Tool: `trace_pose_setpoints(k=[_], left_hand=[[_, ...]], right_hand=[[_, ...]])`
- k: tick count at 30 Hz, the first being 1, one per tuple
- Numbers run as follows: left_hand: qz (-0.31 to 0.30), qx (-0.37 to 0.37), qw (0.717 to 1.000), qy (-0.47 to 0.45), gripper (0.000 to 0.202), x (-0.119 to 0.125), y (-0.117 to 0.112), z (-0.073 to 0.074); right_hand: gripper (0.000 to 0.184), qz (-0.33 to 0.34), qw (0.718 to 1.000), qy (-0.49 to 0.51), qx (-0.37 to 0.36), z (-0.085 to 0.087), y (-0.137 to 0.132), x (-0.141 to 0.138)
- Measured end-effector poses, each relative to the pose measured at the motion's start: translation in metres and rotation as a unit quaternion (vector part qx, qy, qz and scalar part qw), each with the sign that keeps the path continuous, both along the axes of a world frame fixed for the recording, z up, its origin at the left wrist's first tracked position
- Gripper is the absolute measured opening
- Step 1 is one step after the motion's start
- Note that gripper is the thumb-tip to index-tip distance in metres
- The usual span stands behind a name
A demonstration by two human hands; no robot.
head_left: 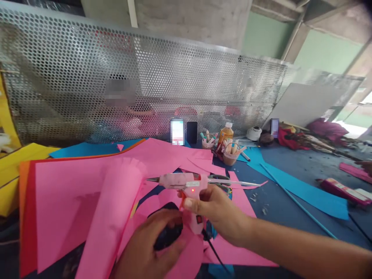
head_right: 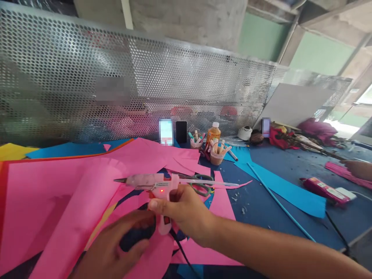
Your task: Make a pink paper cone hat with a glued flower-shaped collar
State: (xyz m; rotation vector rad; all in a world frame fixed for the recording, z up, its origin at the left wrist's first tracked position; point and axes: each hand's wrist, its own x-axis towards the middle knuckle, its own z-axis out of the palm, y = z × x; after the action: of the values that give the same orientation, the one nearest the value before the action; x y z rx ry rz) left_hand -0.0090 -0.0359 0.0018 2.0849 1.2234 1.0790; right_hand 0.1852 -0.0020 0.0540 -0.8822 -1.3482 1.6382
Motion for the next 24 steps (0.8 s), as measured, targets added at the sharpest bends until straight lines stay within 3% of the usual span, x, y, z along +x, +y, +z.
trace_pose_setpoints(k=[4, 7, 10, 12, 15, 18, 21, 24], left_hand=[[-0.028, -0.117, 0.988, -0.099, 0.028, 0.007, 0.006, 0.010], [-0.030, -0.162, 0.973, -0.162, 0.036, 0.009, 0.006, 0.012], [-0.032, -0.178, 0.966, -0.183, 0.037, 0.007, 0.005, 0.013], [-0.022, -0.180, 0.967, -0.181, 0.036, 0.004, 0.005, 0.014], [-0.001, -0.176, 0.968, -0.179, 0.039, 0.001, 0.007, 0.014], [-0.004, -0.170, 0.964, -0.203, 0.041, 0.004, 0.006, 0.013], [0.002, -0.160, 0.956, -0.246, 0.038, 0.011, 0.003, 0.013], [-0.005, -0.145, 0.956, -0.254, 0.033, 0.014, 0.001, 0.012]], right_hand=[[0.043, 0.009, 0.998, 0.070, 0.005, -0.003, -0.004, -0.028], [0.044, 0.016, 0.995, 0.083, 0.043, -0.006, -0.007, -0.039], [0.047, 0.017, 0.996, 0.002, 0.088, -0.008, -0.009, -0.029], [0.043, 0.012, 0.979, -0.096, 0.182, -0.009, -0.010, -0.008], [0.028, -0.009, 0.912, -0.223, 0.344, -0.009, -0.005, 0.037], [0.027, -0.036, 0.791, -0.370, 0.486, -0.007, 0.010, 0.081], [0.028, -0.084, 0.694, -0.522, 0.489, -0.005, 0.029, 0.108], [0.028, -0.046, 0.629, -0.631, 0.452, -0.006, 0.042, 0.119]])
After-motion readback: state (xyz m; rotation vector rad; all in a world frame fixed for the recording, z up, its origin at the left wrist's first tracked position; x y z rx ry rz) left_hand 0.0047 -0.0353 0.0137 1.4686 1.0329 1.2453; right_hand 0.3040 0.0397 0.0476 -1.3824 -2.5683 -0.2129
